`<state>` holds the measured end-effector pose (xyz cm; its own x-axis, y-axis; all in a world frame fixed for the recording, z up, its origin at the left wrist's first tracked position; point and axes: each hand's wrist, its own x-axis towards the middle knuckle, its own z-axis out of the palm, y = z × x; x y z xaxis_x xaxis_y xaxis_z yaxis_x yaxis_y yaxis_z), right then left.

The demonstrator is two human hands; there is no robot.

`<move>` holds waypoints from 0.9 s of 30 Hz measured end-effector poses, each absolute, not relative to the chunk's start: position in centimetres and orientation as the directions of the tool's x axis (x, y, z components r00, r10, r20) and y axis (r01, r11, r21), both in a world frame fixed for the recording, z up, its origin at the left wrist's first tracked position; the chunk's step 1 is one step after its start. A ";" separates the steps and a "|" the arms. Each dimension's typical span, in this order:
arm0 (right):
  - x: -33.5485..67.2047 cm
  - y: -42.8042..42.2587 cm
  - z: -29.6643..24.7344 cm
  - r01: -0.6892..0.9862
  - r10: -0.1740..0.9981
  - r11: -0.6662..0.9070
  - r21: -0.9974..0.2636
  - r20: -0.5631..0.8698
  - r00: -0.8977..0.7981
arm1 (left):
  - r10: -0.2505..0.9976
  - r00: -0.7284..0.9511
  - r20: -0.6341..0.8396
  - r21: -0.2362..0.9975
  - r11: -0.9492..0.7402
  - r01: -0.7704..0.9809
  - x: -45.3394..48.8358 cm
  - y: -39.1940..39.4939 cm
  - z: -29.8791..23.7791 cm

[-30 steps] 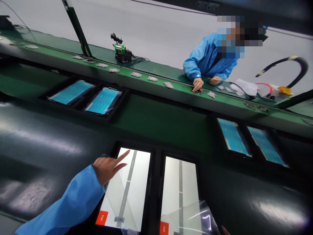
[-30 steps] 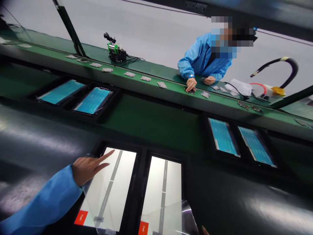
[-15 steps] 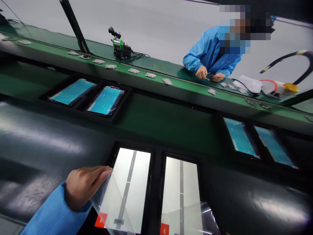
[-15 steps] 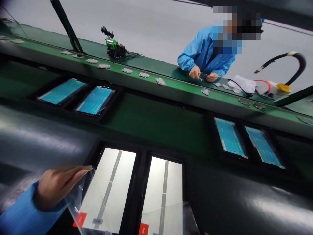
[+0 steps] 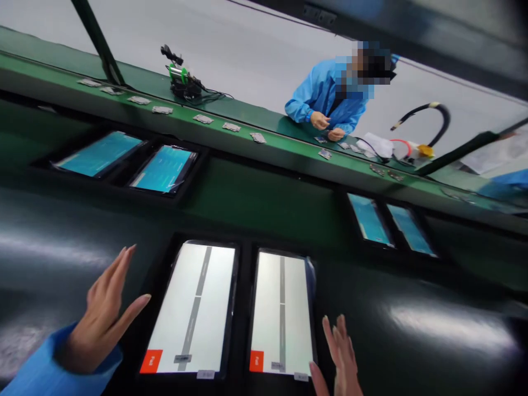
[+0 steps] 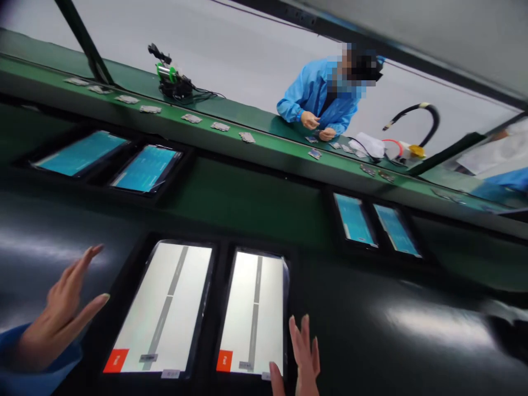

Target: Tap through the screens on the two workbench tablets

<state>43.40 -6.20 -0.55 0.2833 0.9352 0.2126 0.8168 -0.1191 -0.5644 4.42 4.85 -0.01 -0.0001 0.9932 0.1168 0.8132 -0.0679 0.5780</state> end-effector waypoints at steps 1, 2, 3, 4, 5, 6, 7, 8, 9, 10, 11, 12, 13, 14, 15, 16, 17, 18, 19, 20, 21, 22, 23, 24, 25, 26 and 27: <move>43.0 -6.5 -0.5 0.832 0.936 -0.116 -0.542 0.221 0.275 | 0.996 -0.045 0.072 0.551 -0.002 0.835 4.2 4.0 -0.8; 42.7 -6.9 -0.6 0.851 0.937 -0.108 -0.514 0.232 0.259 | 0.995 -0.090 0.033 0.529 0.059 0.847 4.1 3.1 -1.7; 42.5 -7.3 -0.8 0.873 0.941 -0.091 -0.479 0.245 0.232 | 0.992 -0.125 0.008 0.505 0.104 0.857 4.2 2.2 -2.5; 42.4 -7.6 -1.2 0.894 0.946 -0.059 -0.445 0.260 0.192 | 0.989 -0.149 0.016 0.471 0.123 0.873 4.5 1.5 -3.2; 42.2 -7.9 -1.6 0.909 0.951 -0.020 -0.416 0.274 0.147 | 0.987 -0.154 0.048 0.432 0.118 0.894 5.0 0.8 -3.8; 42.0 -8.2 -2.0 0.917 0.953 0.020 -0.398 0.284 0.102 | 0.985 -0.142 0.095 0.389 0.094 0.916 5.6 0.3 -4.2; 41.8 -8.4 -2.5 0.919 0.956 0.056 -0.390 0.287 0.064 | 0.982 -0.113 0.152 0.344 0.055 0.937 6.3 -0.1 -4.5; 41.6 -8.5 -3.0 0.919 0.958 0.084 -0.384 0.284 0.031 | 0.976 -0.078 0.202 0.300 0.015 0.954 7.1 -0.4 -4.8; 41.4 -8.6 -3.5 0.921 0.960 0.106 -0.375 0.281 0.004 | 0.971 -0.046 0.236 0.254 -0.016 0.967 7.8 -0.5 -4.9; 41.3 -8.7 -3.8 0.925 0.960 0.119 -0.360 0.281 -0.014 | 0.968 -0.016 0.250 0.212 -0.039 0.977 8.4 -0.5 -5.0; 41.2 -8.7 -4.1 0.931 0.957 0.128 -0.341 0.288 -0.026 | 0.968 0.009 0.249 0.172 -0.053 0.984 8.8 -0.5 -5.1; 41.2 -8.8 -4.4 0.936 0.951 0.139 -0.324 0.307 -0.035 | 0.971 0.026 0.238 0.138 -0.060 0.989 9.1 -0.4 -5.2; 41.3 -8.8 -4.5 0.940 0.943 0.149 -0.308 0.331 -0.041 | 0.974 0.036 0.225 0.111 -0.063 0.992 9.2 -0.3 -5.3; 41.4 -8.9 -4.7 0.942 0.933 0.160 -0.295 0.356 -0.047 | 0.976 0.044 0.214 0.095 -0.065 0.993 9.3 -0.3 -5.4; 41.6 -8.9 -4.8 0.943 0.925 0.168 -0.286 0.376 -0.051 | 0.976 0.048 0.212 0.087 -0.068 0.994 9.3 -0.3 -5.5; 41.7 -8.9 -5.0 0.945 0.919 0.170 -0.279 0.391 -0.049 | 0.974 0.052 0.219 0.079 -0.071 0.994 9.3 -0.3 -5.6; 41.8 -9.0 -5.1 0.947 0.915 0.166 -0.276 0.402 -0.044 | 0.972 0.058 0.229 0.068 -0.076 0.995 9.3 -0.4 -5.6; 41.8 -9.0 -5.3 0.948 0.913 0.159 -0.275 0.408 -0.035 | 0.969 0.064 0.238 0.056 -0.079 0.995 9.3 -0.5 -5.7; 41.8 -9.0 -5.5 0.949 0.911 0.152 -0.276 0.412 -0.026 | 0.967 0.068 0.244 0.046 -0.081 0.996 9.5 -0.6 -5.7; 41.7 -9.0 -5.6 0.949 0.910 0.148 -0.277 0.415 -0.021 | 0.966 0.070 0.247 0.043 -0.083 0.996 9.6 -0.7 -5.7; 41.6 -9.0 -5.7 0.950 0.910 0.145 -0.277 0.414 -0.018 | 0.966 0.067 0.249 0.046 -0.081 0.996 9.8 -0.8 -5.7; 41.6 -8.9 -5.8 0.950 0.912 0.144 -0.278 0.410 -0.019 | 0.966 0.058 0.252 0.058 -0.075 0.996 10.0 -0.9 -5.6; 41.5 -8.8 -5.7 0.950 0.915 0.147 -0.276 0.404 -0.025 | 0.966 0.044 0.255 0.075 -0.065 0.995 10.1 -0.9 -5.5; 41.5 -8.6 -5.4 0.950 0.917 0.151 -0.273 0.399 -0.031 | 0.966 0.030 0.256 0.096 -0.056 0.994 10.2 -0.9 -5.4; 41.5 -8.3 -5.0 0.948 0.919 0.157 -0.275 0.392 -0.039 | 0.967 0.016 0.254 0.119 -0.048 0.992 10.2 -0.8 -5.2; 41.6 -7.9 -4.5 0.945 0.923 0.166 -0.281 0.383 -0.049 | 0.968 0.003 0.251 0.140 -0.039 0.989 10.1 -0.6 -5.0; 41.6 -7.3 -3.8 0.940 0.926 0.182 -0.288 0.372 -0.065 | 0.969 -0.006 0.246 0.153 -0.033 0.988 9.9 -0.2 -4.9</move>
